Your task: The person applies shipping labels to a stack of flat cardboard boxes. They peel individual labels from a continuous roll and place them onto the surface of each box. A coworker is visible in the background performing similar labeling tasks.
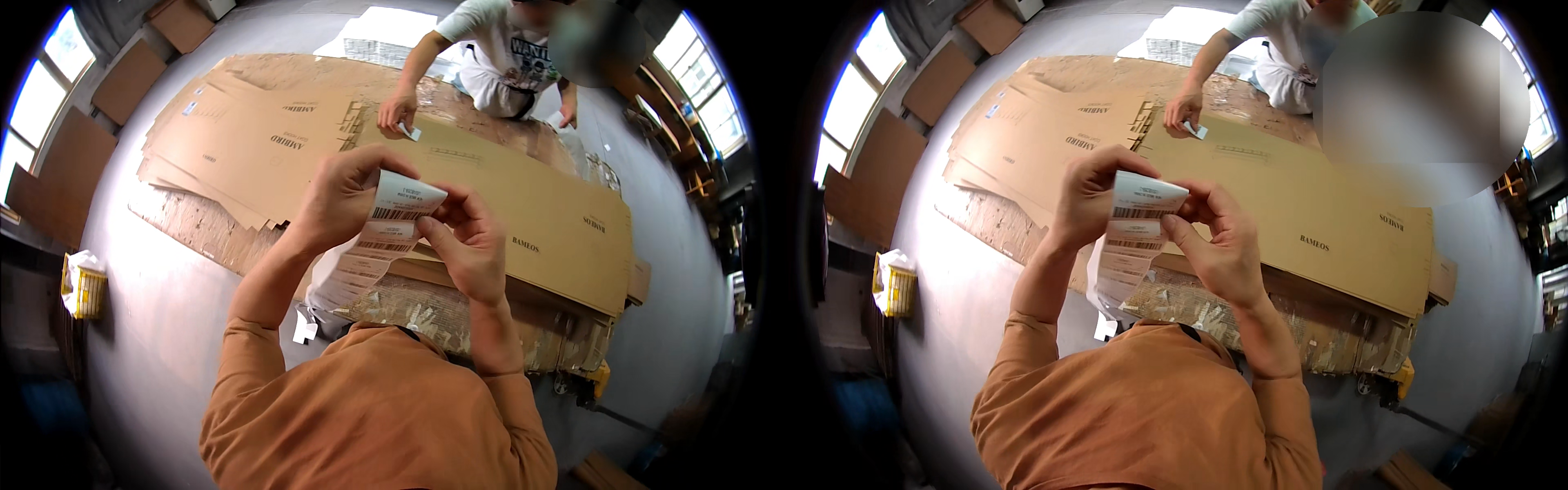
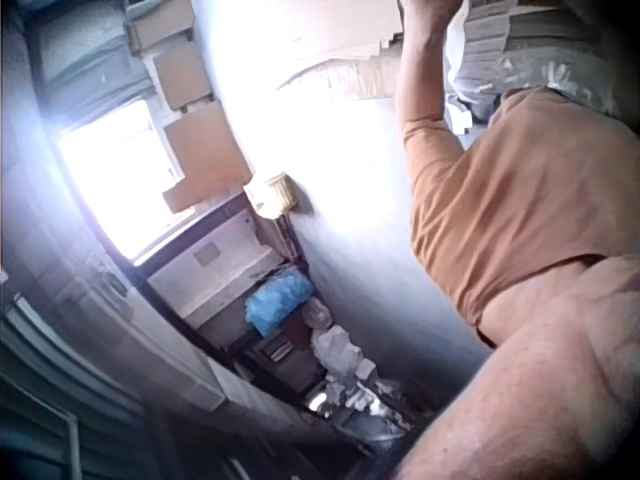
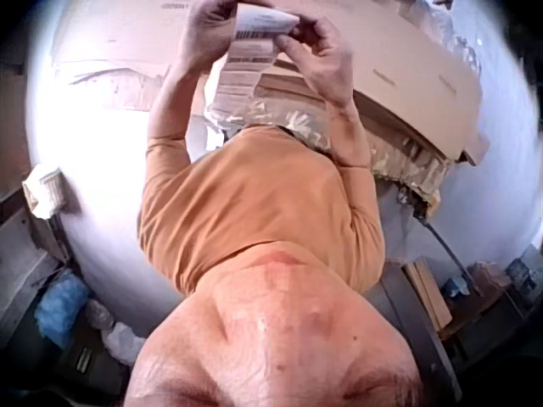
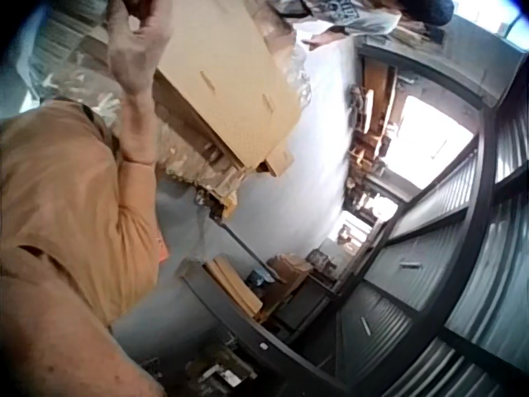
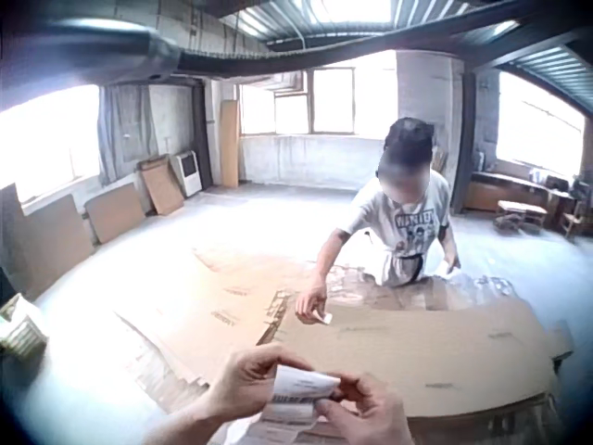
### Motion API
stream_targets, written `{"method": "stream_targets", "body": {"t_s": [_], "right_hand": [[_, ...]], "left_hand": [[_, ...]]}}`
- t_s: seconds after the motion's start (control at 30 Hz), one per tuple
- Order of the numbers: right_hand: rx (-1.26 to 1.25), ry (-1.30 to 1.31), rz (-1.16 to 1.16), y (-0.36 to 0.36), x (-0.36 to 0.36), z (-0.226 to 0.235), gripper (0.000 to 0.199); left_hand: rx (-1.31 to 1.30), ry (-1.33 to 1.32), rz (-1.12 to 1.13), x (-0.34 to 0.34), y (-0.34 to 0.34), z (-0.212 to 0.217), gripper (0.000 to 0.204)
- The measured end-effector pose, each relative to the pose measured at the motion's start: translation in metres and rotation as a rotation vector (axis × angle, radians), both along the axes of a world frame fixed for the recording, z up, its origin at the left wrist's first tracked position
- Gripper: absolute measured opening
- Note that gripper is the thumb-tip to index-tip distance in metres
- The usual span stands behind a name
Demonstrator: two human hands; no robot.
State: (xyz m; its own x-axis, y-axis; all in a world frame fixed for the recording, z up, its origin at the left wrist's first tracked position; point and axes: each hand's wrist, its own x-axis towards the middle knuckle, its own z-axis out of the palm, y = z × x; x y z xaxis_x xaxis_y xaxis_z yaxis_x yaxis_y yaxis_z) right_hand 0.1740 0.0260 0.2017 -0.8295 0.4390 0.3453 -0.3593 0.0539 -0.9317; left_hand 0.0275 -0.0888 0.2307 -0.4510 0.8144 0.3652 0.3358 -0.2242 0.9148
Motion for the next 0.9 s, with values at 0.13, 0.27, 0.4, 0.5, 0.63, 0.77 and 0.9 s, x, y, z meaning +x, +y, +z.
{"method": "stream_targets", "body": {"t_s": [0.13,0.27,0.4,0.5,0.63,0.77,0.9], "right_hand": [[0.084,-0.167,-0.248,0.012,0.012,-0.041,0.019],[0.111,-0.296,-0.312,0.029,0.019,-0.079,0.011],[0.184,-0.316,-0.363,0.049,0.014,-0.098,0.009],[0.257,-0.426,-0.434,0.064,-0.001,-0.096,0.011],[0.100,-0.445,-0.514,0.111,-0.043,-0.115,0.011],[-0.142,-0.528,-0.350,0.159,-0.112,-0.158,0.011],[-0.074,-0.582,-0.299,0.178,-0.170,-0.202,0.011]], "left_hand": [[-0.209,-0.201,-0.020,0.005,0.023,-0.055,0.013],[-0.328,-0.196,-0.024,0.009,0.040,-0.101,0.015],[-0.395,-0.120,-0.016,0.003,0.055,-0.121,0.015],[-0.330,0.113,0.095,-0.020,0.070,-0.160,0.012],[-0.457,0.142,0.266,-0.049,0.078,-0.200,0.015],[-0.478,0.288,0.283,-0.061,0.080,-0.233,0.015],[-0.510,0.247,0.242,-0.064,0.082,-0.223,0.015]]}}
